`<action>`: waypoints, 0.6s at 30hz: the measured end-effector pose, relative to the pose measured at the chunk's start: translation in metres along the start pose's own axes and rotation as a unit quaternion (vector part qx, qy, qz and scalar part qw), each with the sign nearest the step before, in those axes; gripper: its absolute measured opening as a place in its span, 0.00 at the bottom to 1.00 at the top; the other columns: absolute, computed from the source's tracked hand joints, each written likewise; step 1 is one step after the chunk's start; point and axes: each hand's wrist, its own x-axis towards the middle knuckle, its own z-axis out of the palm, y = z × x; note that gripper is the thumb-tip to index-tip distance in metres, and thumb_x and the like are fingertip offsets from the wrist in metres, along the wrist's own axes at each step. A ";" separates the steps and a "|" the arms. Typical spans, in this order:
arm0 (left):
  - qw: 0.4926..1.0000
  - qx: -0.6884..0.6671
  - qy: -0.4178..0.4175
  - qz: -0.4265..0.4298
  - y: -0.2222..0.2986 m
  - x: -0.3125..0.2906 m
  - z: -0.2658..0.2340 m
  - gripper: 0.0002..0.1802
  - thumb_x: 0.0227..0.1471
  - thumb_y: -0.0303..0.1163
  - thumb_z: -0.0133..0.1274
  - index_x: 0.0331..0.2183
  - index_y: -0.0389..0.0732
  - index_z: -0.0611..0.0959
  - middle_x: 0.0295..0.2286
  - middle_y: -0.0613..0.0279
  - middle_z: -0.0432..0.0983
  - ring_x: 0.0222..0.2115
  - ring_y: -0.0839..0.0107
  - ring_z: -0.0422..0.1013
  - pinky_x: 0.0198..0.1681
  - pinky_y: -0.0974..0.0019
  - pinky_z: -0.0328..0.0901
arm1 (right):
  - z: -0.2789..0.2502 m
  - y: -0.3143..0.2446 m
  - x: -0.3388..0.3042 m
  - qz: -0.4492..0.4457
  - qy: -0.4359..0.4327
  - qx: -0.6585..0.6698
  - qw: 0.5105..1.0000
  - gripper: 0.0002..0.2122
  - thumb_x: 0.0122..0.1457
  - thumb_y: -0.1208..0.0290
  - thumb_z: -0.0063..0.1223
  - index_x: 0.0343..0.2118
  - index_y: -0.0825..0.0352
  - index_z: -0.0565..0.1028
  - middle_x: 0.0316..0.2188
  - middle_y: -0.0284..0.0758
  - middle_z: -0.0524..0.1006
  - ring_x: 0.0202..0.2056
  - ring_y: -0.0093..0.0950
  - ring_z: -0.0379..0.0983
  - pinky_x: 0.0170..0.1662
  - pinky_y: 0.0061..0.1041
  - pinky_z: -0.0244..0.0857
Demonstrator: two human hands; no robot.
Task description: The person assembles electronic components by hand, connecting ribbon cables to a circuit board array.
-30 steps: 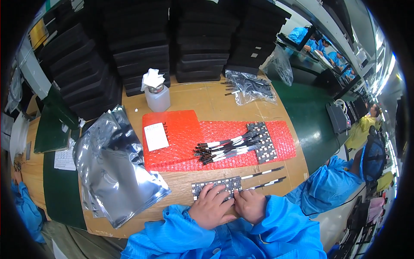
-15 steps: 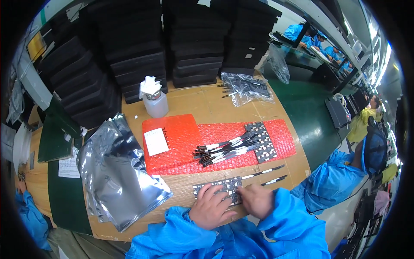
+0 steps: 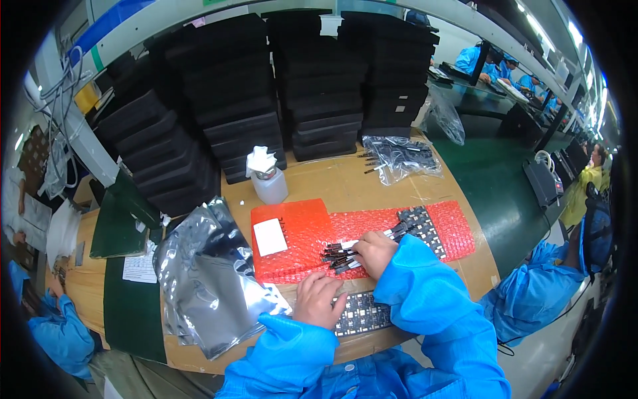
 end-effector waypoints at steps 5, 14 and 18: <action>1.000 -0.012 -0.017 -0.007 -0.002 0.001 -0.002 0.13 0.35 0.29 0.57 0.29 0.37 0.79 0.30 0.56 0.72 0.39 0.57 0.64 0.45 0.58 0.57 | -0.005 0.008 0.002 -0.073 0.011 -0.021 0.997 0.05 0.38 0.73 0.57 0.22 0.64 0.75 0.23 0.31 0.73 0.29 0.30 0.69 0.34 0.25 0.64; 0.917 -0.317 -0.017 -0.241 0.006 -0.003 -0.007 0.17 0.46 0.26 0.50 0.41 0.34 0.71 0.29 0.57 0.74 0.30 0.76 0.70 0.34 0.76 0.64 | -0.050 -0.009 -0.010 -0.264 0.156 -0.038 0.951 0.09 0.36 0.73 0.49 0.25 0.66 0.72 0.27 0.34 0.73 0.30 0.29 0.70 0.31 0.26 0.63; 0.801 -0.515 -0.047 -0.302 0.004 -0.009 0.001 0.12 0.49 0.28 0.48 0.37 0.34 0.73 0.29 0.58 0.74 0.31 0.76 0.70 0.32 0.76 0.65 | -0.054 -0.026 -0.027 -0.343 0.125 -0.048 0.930 0.09 0.35 0.72 0.48 0.23 0.67 0.72 0.27 0.35 0.73 0.30 0.30 0.70 0.29 0.25 0.63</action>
